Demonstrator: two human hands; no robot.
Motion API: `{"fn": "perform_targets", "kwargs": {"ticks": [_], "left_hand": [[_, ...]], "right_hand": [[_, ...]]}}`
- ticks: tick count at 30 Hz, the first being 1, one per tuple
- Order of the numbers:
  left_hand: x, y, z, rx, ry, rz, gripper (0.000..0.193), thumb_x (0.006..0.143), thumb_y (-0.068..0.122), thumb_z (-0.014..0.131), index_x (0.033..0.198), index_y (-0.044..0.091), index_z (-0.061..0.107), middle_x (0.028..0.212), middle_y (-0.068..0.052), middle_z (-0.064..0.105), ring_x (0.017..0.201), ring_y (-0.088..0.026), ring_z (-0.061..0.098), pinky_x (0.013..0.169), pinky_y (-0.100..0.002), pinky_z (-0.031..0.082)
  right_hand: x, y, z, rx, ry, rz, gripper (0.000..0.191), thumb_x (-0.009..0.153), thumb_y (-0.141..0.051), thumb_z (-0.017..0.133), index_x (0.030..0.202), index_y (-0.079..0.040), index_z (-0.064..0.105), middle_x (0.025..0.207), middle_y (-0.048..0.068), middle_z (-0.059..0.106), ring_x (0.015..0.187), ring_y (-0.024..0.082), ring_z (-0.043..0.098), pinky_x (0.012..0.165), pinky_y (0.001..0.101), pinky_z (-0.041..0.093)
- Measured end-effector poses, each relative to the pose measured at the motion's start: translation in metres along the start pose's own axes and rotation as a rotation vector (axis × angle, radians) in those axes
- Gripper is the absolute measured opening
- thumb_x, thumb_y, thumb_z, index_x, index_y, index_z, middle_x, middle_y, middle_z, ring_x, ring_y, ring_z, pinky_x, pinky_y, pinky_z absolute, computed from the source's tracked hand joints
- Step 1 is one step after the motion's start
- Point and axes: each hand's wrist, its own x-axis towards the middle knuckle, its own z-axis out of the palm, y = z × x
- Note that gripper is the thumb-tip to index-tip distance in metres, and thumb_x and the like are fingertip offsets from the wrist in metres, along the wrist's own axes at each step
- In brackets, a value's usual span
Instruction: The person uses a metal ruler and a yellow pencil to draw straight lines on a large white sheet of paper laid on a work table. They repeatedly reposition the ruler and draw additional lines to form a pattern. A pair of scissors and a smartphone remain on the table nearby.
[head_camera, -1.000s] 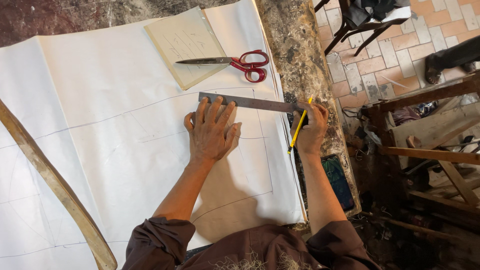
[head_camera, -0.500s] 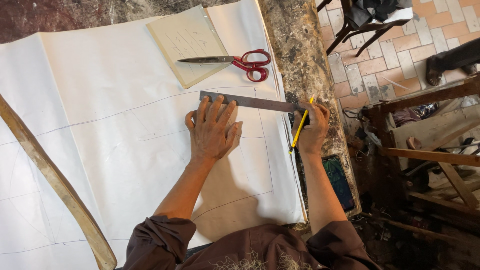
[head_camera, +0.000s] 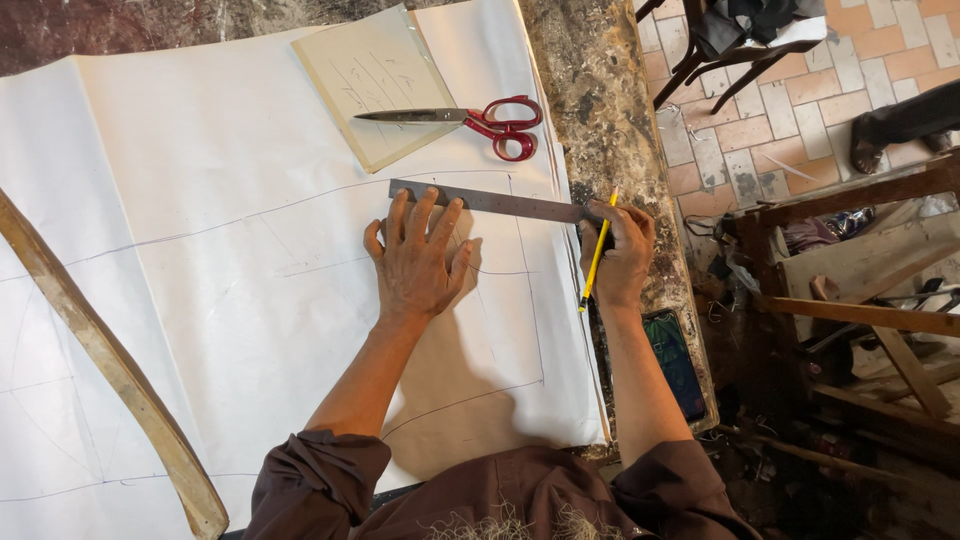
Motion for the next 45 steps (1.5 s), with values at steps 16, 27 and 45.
{"fn": "perform_targets", "kwargs": {"ticks": [16,27,45], "left_hand": [[-0.0001,0.0006,-0.0012,-0.002,0.006,0.020,0.048,0.101,0.046,0.058,0.145,0.026,0.060,0.152,-0.005,0.049,0.145,-0.032,0.036,0.110,-0.058,0.022],[0.0001,-0.0014,-0.0024,-0.006,0.015,0.014,0.049,0.098,0.044,0.060,0.143,0.025,0.060,0.151,-0.007,0.049,0.144,-0.033,0.036,0.109,-0.057,0.022],[-0.0007,-0.0005,-0.0006,-0.003,0.029,-0.025,0.050,0.097,0.045,0.062,0.141,0.022,0.062,0.150,-0.008,0.049,0.145,-0.037,0.035,0.109,-0.060,0.023]], "right_hand": [[0.0006,0.0001,-0.0012,-0.006,0.005,-0.010,0.024,0.090,0.000,0.078,0.112,-0.006,0.070,0.112,0.008,0.076,0.111,0.027,0.065,0.107,0.0385,0.046],[0.0001,0.0004,0.0009,-0.027,0.003,-0.024,0.025,0.090,-0.001,0.079,0.113,-0.006,0.071,0.110,0.010,0.075,0.110,0.029,0.063,0.105,0.0393,0.046],[0.0005,-0.0049,0.0009,0.013,-0.015,0.015,0.025,0.087,-0.003,0.084,0.110,-0.010,0.075,0.109,0.003,0.076,0.112,0.024,0.061,0.102,0.0385,0.047]]}}
